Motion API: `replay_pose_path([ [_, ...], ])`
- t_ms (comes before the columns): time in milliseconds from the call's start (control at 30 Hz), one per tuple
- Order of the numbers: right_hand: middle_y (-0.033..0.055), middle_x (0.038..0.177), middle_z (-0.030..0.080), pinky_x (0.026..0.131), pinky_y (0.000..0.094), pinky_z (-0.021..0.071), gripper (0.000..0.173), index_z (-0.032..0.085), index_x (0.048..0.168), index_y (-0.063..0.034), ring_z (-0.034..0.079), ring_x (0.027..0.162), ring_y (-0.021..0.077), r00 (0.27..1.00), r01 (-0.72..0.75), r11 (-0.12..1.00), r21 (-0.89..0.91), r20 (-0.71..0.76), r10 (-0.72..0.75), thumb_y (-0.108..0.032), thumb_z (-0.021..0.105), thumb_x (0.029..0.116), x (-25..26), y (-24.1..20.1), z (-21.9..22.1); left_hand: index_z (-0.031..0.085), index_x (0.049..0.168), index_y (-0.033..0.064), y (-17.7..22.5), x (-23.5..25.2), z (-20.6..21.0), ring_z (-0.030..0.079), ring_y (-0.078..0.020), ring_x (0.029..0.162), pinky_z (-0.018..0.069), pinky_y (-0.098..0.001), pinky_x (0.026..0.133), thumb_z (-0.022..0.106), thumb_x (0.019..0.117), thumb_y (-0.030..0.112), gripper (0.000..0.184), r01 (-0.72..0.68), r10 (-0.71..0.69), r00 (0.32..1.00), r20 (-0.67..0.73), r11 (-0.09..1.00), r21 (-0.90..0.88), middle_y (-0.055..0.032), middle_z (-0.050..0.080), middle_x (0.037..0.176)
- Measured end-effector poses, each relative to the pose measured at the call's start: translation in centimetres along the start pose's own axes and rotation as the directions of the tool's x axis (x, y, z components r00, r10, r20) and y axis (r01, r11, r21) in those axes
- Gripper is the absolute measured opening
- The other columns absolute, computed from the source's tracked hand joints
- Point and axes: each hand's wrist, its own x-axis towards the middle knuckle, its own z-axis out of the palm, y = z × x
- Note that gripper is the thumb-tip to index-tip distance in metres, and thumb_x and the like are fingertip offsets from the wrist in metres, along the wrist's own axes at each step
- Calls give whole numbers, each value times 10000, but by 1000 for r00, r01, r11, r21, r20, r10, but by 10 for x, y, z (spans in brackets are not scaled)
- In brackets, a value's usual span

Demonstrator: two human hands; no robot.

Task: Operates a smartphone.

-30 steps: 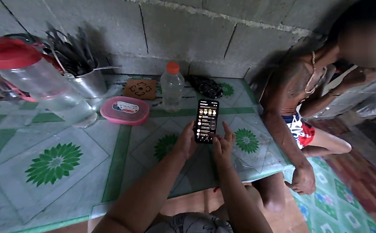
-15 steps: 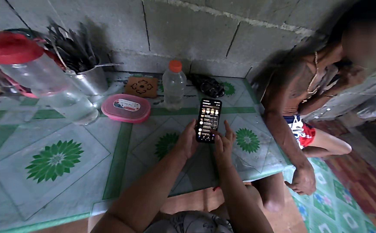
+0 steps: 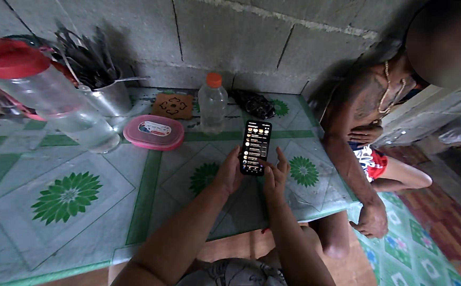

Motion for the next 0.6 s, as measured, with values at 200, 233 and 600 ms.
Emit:
replay_pose_path([
  [200,235,1542,456,1204,551,217,628,818,940,-111,384,1428,394,1000,-3,1000,7,8,3,-501,343,1067,1,-1,-1,393,1471,66,1,0,1,653,-265,1149,547,-441,961,105,1104,490,630,14,-14,1000,-18,1000,-5,-168,628,1298],
  [233,234,1542,457,1204,548,219,631,817,936,-111,383,1429,392,1000,1,1000,6,7,-1,-502,340,1068,1,-1,-1,393,1473,70,1,0,1,652,-261,1152,547,-438,961,104,1103,492,631,15,-15,1000,-18,1000,-3,-165,628,1301],
  [600,227,1525,483,1201,546,219,640,820,922,-122,374,1440,387,1000,6,1000,-13,-5,-6,-502,329,1074,1,0,1,381,1482,65,2,-2,0,639,-253,1181,536,-436,990,93,1098,505,651,1,-1,1000,2,1000,28,-160,617,1325],
])
